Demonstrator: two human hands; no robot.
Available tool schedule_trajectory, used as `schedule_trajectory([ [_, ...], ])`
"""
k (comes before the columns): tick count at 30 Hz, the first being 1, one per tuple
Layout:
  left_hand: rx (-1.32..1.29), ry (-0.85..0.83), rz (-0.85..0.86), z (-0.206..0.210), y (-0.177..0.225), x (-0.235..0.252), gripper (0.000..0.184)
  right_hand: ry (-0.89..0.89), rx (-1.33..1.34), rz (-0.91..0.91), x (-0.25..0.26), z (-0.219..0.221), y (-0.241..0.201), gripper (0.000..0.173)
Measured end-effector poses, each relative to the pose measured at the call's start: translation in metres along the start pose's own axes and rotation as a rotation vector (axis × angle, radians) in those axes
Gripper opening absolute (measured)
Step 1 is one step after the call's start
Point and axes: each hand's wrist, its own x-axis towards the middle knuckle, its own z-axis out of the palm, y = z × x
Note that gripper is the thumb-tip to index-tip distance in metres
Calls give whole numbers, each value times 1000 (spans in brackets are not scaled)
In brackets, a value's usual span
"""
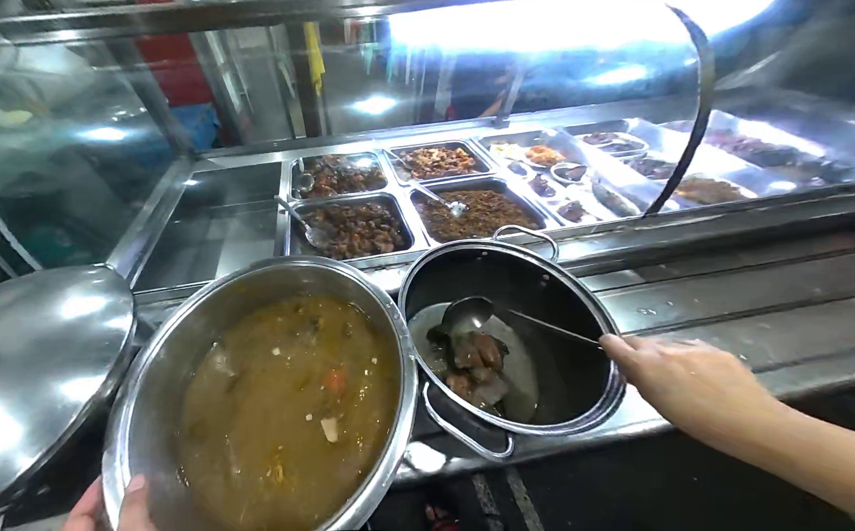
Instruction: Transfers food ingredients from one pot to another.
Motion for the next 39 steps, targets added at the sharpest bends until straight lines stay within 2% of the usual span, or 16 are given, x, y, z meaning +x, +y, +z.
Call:
schedule_trajectory([
  [4,12,1,-20,-1,2,-3,44,212,77,92,-4,6,27,13],
  [6,8,5,-41,0,4,-5,44,171,235,163,-2,-15,33,7],
  [8,-3,11,-48,1,5,-5,43,56,439,235,6,-61,20,16],
  [10,-11,15,-46,1,5,-5,42,34,544,239,16,-95,-1,19],
  [15,-78,45,-89,4,3,-4,40,447,269,-199,65,-106,-77,6],
  [20,-78,55,-95,6,3,-2,40,195,157,-501,129,-108,-163,16],
  [24,-80,48,-103,6,4,-2,39,-104,-19,-555,153,-111,-194,24],
  [27,-89,43,-79,6,2,-1,39,-242,-93,-533,155,-115,-200,23],
  [30,-103,48,-79,7,2,0,39,-430,-89,-436,155,-132,-201,19],
  [32,-120,50,-77,7,1,0,39,-478,-77,-401,161,-138,-195,15],
  [39,-127,53,-82,8,0,0,38,-594,28,-297,182,-149,-168,20],
])
